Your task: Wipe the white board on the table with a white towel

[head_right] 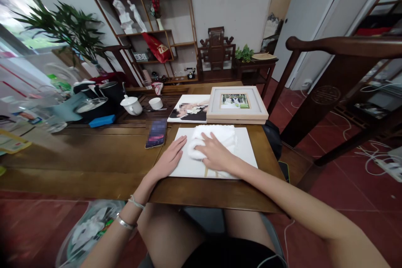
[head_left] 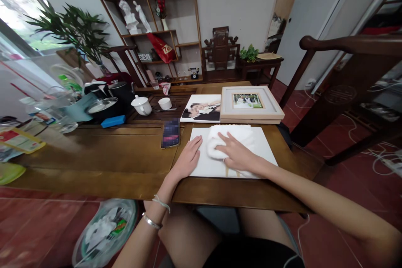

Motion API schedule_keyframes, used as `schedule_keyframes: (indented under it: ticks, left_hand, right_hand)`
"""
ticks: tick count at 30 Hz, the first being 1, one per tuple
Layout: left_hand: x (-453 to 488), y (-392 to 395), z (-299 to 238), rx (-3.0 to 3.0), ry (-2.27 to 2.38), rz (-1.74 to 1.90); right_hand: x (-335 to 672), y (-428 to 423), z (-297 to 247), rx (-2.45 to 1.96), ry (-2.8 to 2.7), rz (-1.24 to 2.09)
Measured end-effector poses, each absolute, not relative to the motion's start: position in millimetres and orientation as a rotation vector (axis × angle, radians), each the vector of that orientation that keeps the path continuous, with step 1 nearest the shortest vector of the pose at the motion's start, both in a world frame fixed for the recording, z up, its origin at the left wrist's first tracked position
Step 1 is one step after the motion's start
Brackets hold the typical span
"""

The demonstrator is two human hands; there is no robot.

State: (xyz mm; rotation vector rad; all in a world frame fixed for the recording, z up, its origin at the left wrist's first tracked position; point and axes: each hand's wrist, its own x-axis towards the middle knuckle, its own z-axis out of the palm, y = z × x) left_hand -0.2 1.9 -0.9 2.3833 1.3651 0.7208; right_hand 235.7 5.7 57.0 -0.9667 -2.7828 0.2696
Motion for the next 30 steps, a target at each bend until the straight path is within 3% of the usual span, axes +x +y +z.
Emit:
schedule_keyframes:
  ticks: [10, 19, 26, 30]
  left_hand:
    - [0.8, 1.8, -0.3, 2.386, 1.393, 0.701]
    - [2.8, 1.1, 3.3, 2.344, 1.383, 0.728]
    - [0.2, 0.4, 2.7, 2.341, 1.375, 0.7]
    - [-0.4, 0.6, 1.4, 2.354, 1.366, 0.714]
  right_hand:
    - [227.8, -58.5, 57.7, -0.721, -2.931, 0.324]
    - [197.8, 29.1, 72.5, -1.128, -2.883, 0.027]
    - [206.5, -58.5, 70.1, -0.578, -3.045, -0.113]
    - [208.7, -55.6, 80.8, -0.611, -3.099, -0.046]
